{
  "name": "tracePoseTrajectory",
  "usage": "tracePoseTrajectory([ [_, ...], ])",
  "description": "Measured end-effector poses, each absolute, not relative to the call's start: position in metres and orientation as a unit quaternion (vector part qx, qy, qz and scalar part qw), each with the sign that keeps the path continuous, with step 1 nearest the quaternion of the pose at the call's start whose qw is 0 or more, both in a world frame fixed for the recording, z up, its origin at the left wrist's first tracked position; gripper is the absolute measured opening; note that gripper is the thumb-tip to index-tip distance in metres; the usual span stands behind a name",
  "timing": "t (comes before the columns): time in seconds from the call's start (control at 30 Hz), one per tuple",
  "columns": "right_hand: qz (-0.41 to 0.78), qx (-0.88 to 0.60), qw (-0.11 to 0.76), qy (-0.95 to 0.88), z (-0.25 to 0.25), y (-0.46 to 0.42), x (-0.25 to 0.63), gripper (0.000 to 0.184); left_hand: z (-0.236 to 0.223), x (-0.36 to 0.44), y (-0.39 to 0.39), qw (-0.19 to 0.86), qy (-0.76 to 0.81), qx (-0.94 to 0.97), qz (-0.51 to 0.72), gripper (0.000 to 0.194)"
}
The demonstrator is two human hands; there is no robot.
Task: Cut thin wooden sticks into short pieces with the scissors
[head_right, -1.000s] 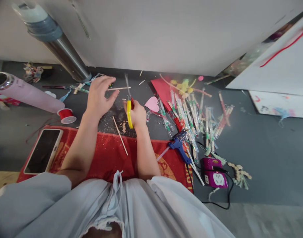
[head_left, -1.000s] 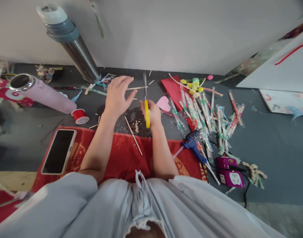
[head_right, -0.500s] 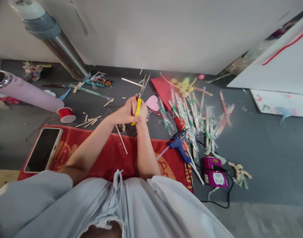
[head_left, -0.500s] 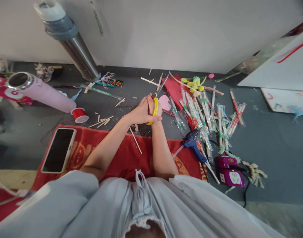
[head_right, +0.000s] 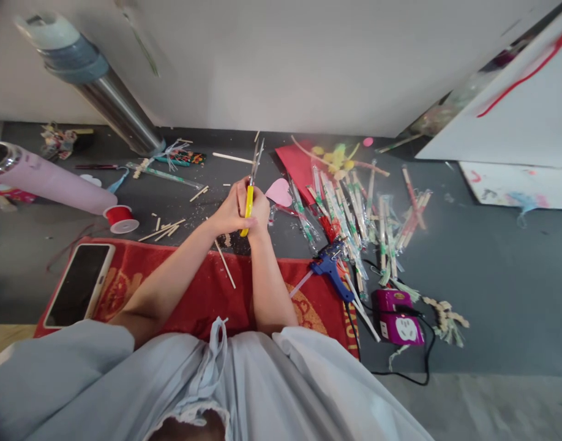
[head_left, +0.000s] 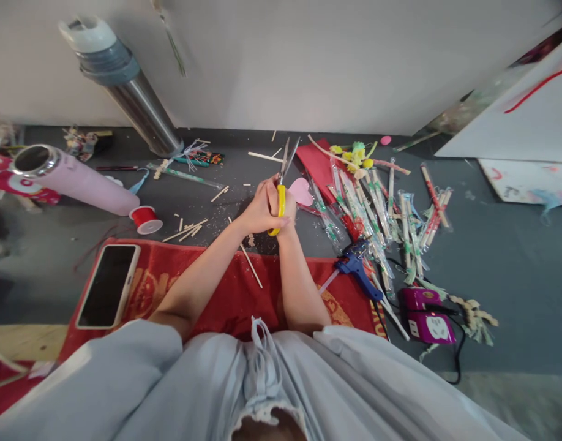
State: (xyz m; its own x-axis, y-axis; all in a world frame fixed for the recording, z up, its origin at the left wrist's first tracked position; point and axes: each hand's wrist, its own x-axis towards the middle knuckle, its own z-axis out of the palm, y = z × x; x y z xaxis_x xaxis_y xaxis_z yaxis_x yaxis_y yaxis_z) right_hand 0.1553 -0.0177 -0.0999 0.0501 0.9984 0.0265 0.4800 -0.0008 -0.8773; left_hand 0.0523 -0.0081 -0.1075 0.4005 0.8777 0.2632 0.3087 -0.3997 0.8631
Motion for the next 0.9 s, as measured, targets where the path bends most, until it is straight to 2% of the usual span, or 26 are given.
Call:
tracePoseTrajectory([
  [0.2,0.354,-0.633,0.405,-0.557,-0.097,-0.020,0.153,0.047,-0.109,0.050,-0.008,0.379,0.388,0.751,0.377,0.100],
  [0.63,0.380,-0.623,0.434,-0.529,-0.100,-0.016,0.154,0.048,-0.097,0.043,-0.008,0.422,0.385,0.740,0.356,0.109],
  [0.73,0.390,-0.609,0.448,-0.525,-0.099,-0.018,0.155,0.048,-0.073,0.034,-0.011,0.383,0.429,0.751,0.325,0.084],
  [0.8,0.373,-0.610,0.449,-0.535,-0.096,-0.020,0.156,0.049,-0.051,0.027,-0.016,0.311,0.485,0.762,0.296,0.057],
  [0.9,0.338,-0.623,0.441,-0.550,-0.090,-0.023,0.157,0.050,-0.019,0.019,-0.027,0.193,0.550,0.774,0.247,0.033],
])
